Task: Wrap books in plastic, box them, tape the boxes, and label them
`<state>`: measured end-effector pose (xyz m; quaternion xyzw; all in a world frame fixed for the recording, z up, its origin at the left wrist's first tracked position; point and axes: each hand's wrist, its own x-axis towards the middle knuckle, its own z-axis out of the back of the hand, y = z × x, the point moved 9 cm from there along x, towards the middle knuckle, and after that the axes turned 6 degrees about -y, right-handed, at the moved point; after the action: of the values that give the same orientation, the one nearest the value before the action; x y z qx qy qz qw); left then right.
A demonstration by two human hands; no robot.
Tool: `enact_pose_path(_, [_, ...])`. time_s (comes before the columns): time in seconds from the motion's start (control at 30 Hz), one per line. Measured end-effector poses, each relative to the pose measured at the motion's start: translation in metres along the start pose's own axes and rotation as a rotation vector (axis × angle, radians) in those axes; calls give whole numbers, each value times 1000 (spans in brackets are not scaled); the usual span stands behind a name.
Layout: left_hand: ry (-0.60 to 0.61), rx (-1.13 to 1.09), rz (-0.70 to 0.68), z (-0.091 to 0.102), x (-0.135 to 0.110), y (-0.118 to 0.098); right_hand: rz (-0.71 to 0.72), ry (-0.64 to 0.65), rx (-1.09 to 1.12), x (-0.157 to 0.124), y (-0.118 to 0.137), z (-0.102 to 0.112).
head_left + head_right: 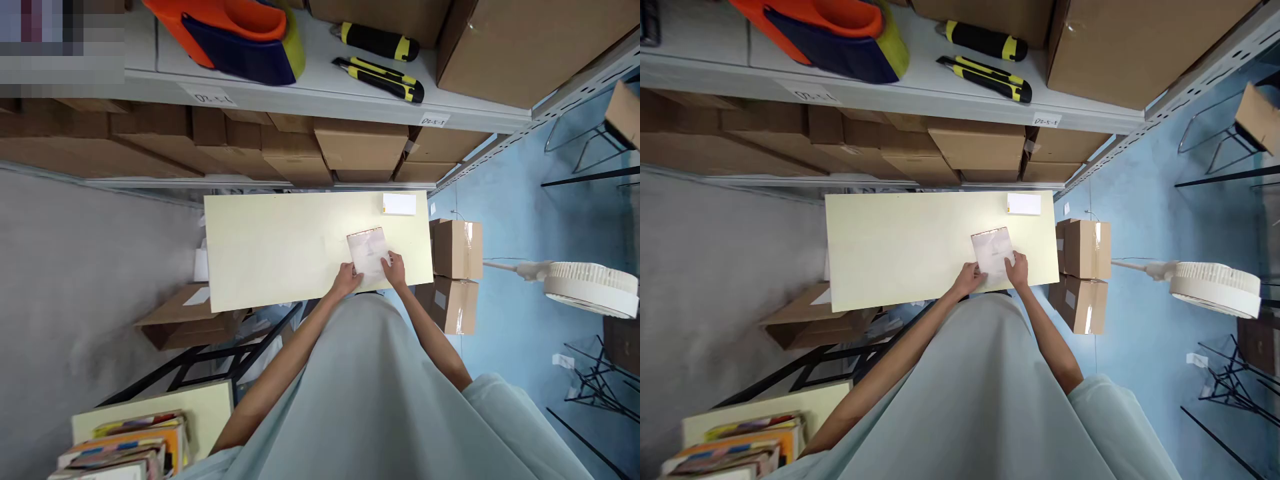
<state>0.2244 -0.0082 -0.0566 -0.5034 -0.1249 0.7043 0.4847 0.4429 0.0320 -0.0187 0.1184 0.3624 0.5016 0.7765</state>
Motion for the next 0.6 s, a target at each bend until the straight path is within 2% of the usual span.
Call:
enact_pose_path(0.1, [27, -103, 3, -6, -1, -3, -68, -5, 20, 12, -9, 6])
enact_pose_path(0.2, [42, -175, 4, 1, -1, -3, -123, 11, 52, 23, -8, 4])
enact_pose_path(0.3, [48, -228, 6, 9, -1, -4, -122, 81, 127, 26, 3, -2])
enact_pose_path(0.47, [33, -313, 37, 18, -4, -6, -27, 222, 298, 5, 37, -14])
enact_pose_path(0.6, [-12, -434, 86, 28, -13, -5, 31, 272, 349, -17, 59, -15])
